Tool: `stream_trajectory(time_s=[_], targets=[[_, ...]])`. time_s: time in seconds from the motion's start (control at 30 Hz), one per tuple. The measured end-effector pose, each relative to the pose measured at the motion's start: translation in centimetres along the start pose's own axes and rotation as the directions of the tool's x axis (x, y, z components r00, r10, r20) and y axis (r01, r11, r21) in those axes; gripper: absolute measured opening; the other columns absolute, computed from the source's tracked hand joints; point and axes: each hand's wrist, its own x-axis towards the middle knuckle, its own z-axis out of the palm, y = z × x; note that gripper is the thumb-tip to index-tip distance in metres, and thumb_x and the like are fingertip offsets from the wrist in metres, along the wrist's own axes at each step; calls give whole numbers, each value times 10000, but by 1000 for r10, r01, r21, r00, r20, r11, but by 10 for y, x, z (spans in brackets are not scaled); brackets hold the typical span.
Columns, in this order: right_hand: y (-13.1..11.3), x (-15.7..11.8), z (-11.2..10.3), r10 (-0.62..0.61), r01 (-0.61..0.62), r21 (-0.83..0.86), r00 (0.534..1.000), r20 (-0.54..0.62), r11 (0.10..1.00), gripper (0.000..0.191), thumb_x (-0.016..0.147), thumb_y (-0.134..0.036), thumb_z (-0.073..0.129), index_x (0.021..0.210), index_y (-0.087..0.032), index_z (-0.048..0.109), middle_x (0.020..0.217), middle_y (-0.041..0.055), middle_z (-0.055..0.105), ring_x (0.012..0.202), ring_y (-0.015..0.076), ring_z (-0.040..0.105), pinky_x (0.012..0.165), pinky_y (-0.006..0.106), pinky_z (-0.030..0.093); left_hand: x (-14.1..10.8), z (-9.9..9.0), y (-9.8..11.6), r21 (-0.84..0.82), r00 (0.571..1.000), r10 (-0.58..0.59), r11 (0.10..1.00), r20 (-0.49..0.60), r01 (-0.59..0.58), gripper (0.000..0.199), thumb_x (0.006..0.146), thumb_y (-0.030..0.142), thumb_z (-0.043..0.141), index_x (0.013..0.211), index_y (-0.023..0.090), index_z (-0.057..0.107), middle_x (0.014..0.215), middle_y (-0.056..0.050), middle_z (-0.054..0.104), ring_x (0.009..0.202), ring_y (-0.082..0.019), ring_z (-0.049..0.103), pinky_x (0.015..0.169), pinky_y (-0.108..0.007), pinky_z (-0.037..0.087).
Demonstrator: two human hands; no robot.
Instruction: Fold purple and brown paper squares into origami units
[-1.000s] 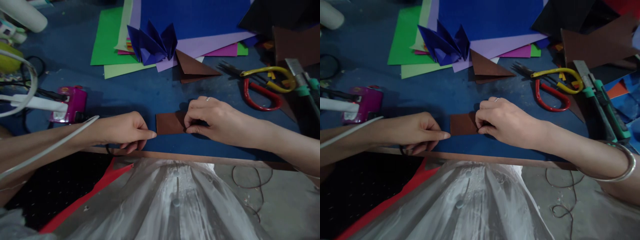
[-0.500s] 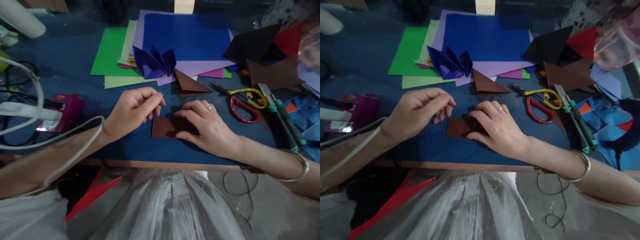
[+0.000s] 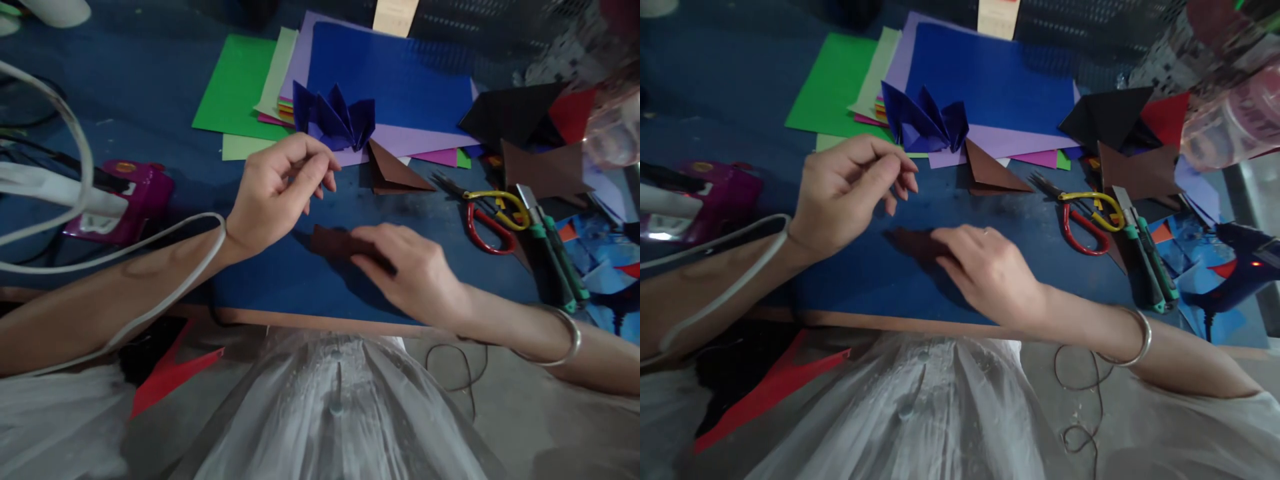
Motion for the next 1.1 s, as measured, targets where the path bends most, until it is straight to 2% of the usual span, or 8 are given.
stream_trajectory(time_s=[0.1, 0.2, 0.3, 0.43, 0.53, 0.73, 0.93, 1.1], targets=[[-28, -10, 10, -173, 167, 50, 970, 172, 985, 260, 1041, -173, 480, 1220, -57, 627, 846, 57, 737, 682, 172, 648, 633, 342, 512, 0, -3, 2, 4, 998, -50, 999, 26, 50, 173, 1031, 326, 558, 980, 198, 664, 807, 53, 662, 700, -54, 589, 561, -180, 419], [-49, -15, 9, -341, 315, 140, 910, 235, 939, 261, 1044, -134, 451, 1205, -83, 650, 813, 18, 733, 645, 135, 608, 619, 321, 493, -2, -2, 4, 27, 999, -44, 999, 28, 43, 165, 1023, 284, 531, 971, 208, 668, 822, 32, 662, 729, -75, 611, 604, -206, 463], [-45, -9, -1, -266, 256, 74, 941, 209, 964, 288, 1048, -161, 477, 1280, -65, 618, 779, 24, 709, 694, 160, 625, 624, 338, 456, -6, -1, 5, 73, 997, -54, 996, 51, 50, 170, 1017, 297, 526, 989, 212, 671, 850, -2, 680, 743, -106, 636, 601, -217, 489], [-15, 2, -14, -123, 111, 90, 983, 139, 990, 267, 1039, -157, 496, 1272, -87, 608, 903, 58, 732, 758, 164, 630, 665, 330, 470, -8, -3, 8, 39, 980, -147, 989, 131, 143, 192, 1019, 326, 523, 1009, 191, 660, 863, -23, 683, 736, -117, 649, 568, -198, 504], [5, 6, -20, -41, 32, 105, 996, 82, 994, 269, 1023, -142, 526, 1278, -125, 608, 891, 45, 714, 797, 167, 629, 722, 326, 499, -6, -6, 8, -51, 928, -249, 961, 277, 272, 227, 1027, 368, 499, 1053, 193, 642, 913, -31, 702, 776, -140, 702, 552, -193, 537], [27, 6, -18, 31, -26, 141, 999, -29, 990, 275, 1010, -144, 550, 1270, -210, 611, 900, 36, 731, 811, 174, 662, 730, 343, 505, 5, -12, 1, -67, 870, -349, 917, 349, 394, 292, 1006, 456, 531, 1054, 196, 658, 967, -57, 733, 801, -159, 717, 578, -194, 572], [30, 8, -8, 27, -20, 123, 998, -61, 992, 270, 990, -146, 578, 1246, -204, 639, 914, 38, 753, 821, 182, 685, 746, 350, 506, 1, -12, -3, -154, 831, -336, 885, 443, 440, 350, 990, 524, 558, 1141, 235, 684, 1147, -82, 744, 935, -187, 725, 640, -187, 580], [30, 8, -6, -39, 44, 46, 995, -95, 998, 289, 988, -138, 556, 1253, -203, 652, 915, 51, 757, 847, 200, 695, 755, 356, 504, -5, -10, 1, -227, 702, -363, 770, 612, 596, 504, 938, 641, 585, 1219, 229, 656, 1163, -102, 737, 946, -231, 744, 756, -309, 643]])
